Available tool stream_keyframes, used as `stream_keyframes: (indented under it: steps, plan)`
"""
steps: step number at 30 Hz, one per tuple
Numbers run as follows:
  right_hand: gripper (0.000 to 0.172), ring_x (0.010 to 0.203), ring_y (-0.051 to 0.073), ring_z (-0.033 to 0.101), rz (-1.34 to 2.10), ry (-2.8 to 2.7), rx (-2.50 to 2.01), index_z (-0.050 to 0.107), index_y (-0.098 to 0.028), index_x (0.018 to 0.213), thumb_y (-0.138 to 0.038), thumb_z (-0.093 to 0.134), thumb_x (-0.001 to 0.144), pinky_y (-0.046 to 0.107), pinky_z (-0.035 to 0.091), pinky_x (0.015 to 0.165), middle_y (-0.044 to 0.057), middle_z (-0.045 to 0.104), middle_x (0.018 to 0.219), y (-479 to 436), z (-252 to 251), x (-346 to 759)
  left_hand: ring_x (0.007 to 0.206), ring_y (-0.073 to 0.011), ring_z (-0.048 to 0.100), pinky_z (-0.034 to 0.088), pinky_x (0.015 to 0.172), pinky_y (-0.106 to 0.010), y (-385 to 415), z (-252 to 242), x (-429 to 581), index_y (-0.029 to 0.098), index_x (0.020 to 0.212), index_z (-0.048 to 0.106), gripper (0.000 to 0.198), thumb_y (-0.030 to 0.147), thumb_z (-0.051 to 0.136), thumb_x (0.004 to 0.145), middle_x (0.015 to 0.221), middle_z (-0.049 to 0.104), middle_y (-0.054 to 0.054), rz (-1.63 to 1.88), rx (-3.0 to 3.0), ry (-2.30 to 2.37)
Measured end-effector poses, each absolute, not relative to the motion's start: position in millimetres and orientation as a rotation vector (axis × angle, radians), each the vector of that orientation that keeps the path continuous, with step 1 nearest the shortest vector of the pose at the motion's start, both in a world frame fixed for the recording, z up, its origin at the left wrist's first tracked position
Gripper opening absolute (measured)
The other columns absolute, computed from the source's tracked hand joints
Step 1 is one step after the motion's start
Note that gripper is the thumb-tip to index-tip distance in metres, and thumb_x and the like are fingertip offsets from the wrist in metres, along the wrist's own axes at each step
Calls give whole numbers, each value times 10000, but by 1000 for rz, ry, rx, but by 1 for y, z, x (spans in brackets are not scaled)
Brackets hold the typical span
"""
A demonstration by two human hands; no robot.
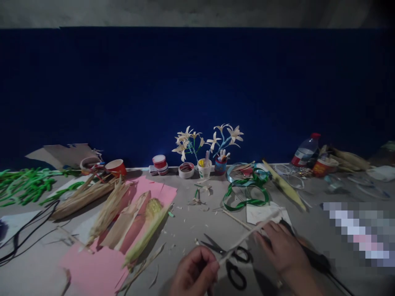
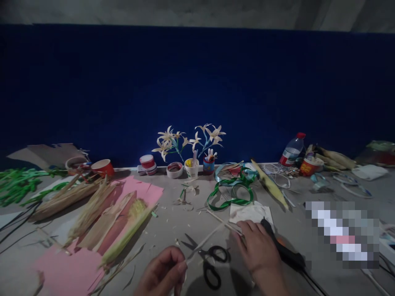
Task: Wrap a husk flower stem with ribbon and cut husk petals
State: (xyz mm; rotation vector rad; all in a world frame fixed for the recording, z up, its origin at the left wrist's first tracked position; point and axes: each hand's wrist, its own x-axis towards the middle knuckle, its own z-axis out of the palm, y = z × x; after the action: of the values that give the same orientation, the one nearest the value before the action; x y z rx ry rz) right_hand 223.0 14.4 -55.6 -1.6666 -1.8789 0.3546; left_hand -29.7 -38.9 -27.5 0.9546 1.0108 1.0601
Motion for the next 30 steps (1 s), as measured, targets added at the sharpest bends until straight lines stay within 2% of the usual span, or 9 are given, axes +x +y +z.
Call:
stream_keyframes:
  steps: [5,10,14,17,20,22,24,27,30]
  plan:
    - [201,821,341,648,173,-2029,-1771,694,-209,754,-169,502,799,486,476,772,139,740,822,23,-68,228,493,-82,419,370,502,-209,-36,-25,-29,165,667,548,473,593,749,676,560,497,43,1098,932,1013]
    - [206,794,301,670,146,-2069,-1721,669,-234,793,-283,487,878,448,503,741,71,732,794,14,-64,225,524,-92,437,383,540,-215,-33,-31,-27,161,659,576,411,524,764,705,565,503,35,1151,925,988]
    - [192,830,224,711,177,-2063,-1656,668,-267,910,-327,485,916,334,554,764,36,761,891,3,-58,227,619,-111,474,391,538,-212,-26,-45,-20,151,652,641,358,476,786,695,798,572,-33,1277,912,965]
    - [203,780,200,733,212,-2003,-1590,667,-268,940,-371,492,927,276,582,718,36,773,907,-8,-51,230,749,-165,536,404,543,-228,-22,-49,-14,156,646,644,343,464,785,694,1019,591,-103,1301,914,974]
    - [180,778,184,749,255,-1958,-1484,685,-279,937,-375,536,907,223,595,671,21,785,906,-19,-40,234,982,-232,547,450,747,-288,-21,-37,-16,188,693,631,257,409,689,811,1157,576,-116,1447,1093,1050]
    - [153,795,177,755,224,-1961,-1434,699,-296,937,-351,564,889,208,599,671,3,792,909,-23,-31,236,1105,-246,512,388,935,-349,-21,-22,-22,214,754,633,179,335,605,884,1253,539,-98,1557,1336,1139]
    - [129,818,168,754,203,-1988,-1392,700,-314,939,-324,587,878,201,595,707,-15,789,917,-24,-25,236,1171,-252,490,323,1015,-383,-17,-8,-30,231,803,633,135,271,561,911,1334,504,-88,1539,1570,1206]
    - [114,823,149,742,262,-2058,-1345,681,-323,954,-296,591,890,186,579,741,-32,772,913,-21,-22,234,1213,-266,488,334,1009,-379,-6,4,-34,225,798,618,119,239,568,905,1352,522,-98,1341,1692,1200]
    - [113,809,149,731,315,-2076,-1330,673,-313,954,-292,572,907,191,571,727,-26,759,896,-19,-26,230,1119,-256,557,415,868,-323,6,0,-29,203,749,614,142,246,595,883,1245,612,-116,1244,1562,1122]
